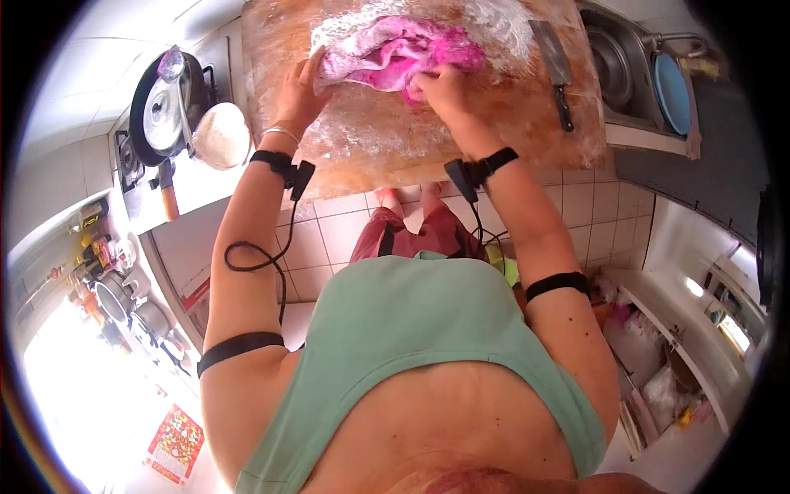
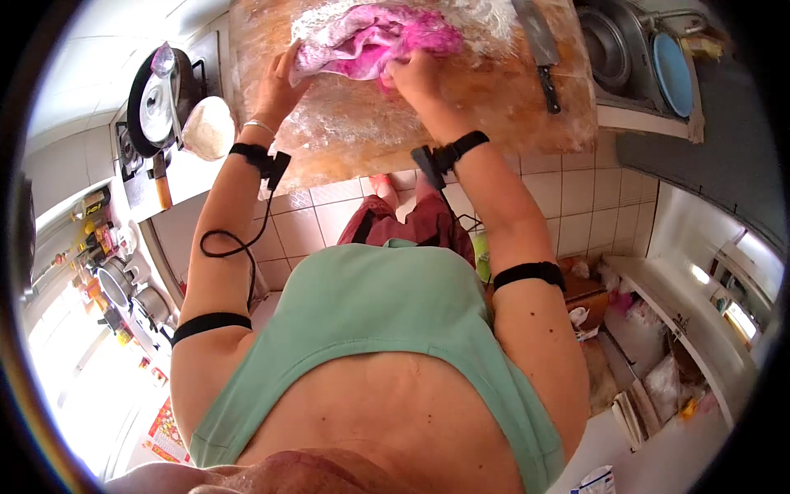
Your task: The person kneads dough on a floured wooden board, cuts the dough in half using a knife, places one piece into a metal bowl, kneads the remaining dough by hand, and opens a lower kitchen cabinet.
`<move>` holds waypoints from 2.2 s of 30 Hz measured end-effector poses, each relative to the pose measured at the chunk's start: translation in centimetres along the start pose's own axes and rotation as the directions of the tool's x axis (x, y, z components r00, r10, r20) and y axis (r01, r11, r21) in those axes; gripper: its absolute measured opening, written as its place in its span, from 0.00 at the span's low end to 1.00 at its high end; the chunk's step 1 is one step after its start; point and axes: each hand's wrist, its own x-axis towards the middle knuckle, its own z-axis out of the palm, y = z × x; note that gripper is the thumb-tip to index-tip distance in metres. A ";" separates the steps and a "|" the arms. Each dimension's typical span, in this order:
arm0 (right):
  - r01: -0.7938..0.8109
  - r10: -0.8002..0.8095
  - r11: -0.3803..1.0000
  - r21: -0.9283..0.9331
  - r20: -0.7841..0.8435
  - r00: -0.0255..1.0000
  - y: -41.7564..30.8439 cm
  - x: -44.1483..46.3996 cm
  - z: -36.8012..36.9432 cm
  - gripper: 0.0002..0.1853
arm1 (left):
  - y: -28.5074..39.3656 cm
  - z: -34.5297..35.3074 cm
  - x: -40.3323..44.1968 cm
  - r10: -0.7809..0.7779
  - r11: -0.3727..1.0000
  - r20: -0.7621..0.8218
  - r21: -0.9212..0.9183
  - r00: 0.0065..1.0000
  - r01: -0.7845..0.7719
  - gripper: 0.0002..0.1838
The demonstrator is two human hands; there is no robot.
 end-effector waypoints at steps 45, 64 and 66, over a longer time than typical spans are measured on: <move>0.577 -0.405 0.515 -0.634 0.412 0.816 -5.1 -6.6 -4.6 0.37 | -4.9 6.4 12.0 0.281 0.913 -0.020 0.314 0.959 -0.261 0.49; 0.752 -0.188 0.434 -0.496 0.766 0.614 -2.9 -7.0 -5.1 0.43 | 2.3 4.0 18.0 -0.045 0.842 0.341 -0.493 0.939 0.220 0.47; 0.724 -0.224 0.462 -0.512 0.723 0.654 -2.9 -6.0 -8.8 0.41 | 0.2 6.0 17.4 -0.084 0.794 0.304 -0.555 0.949 0.248 0.47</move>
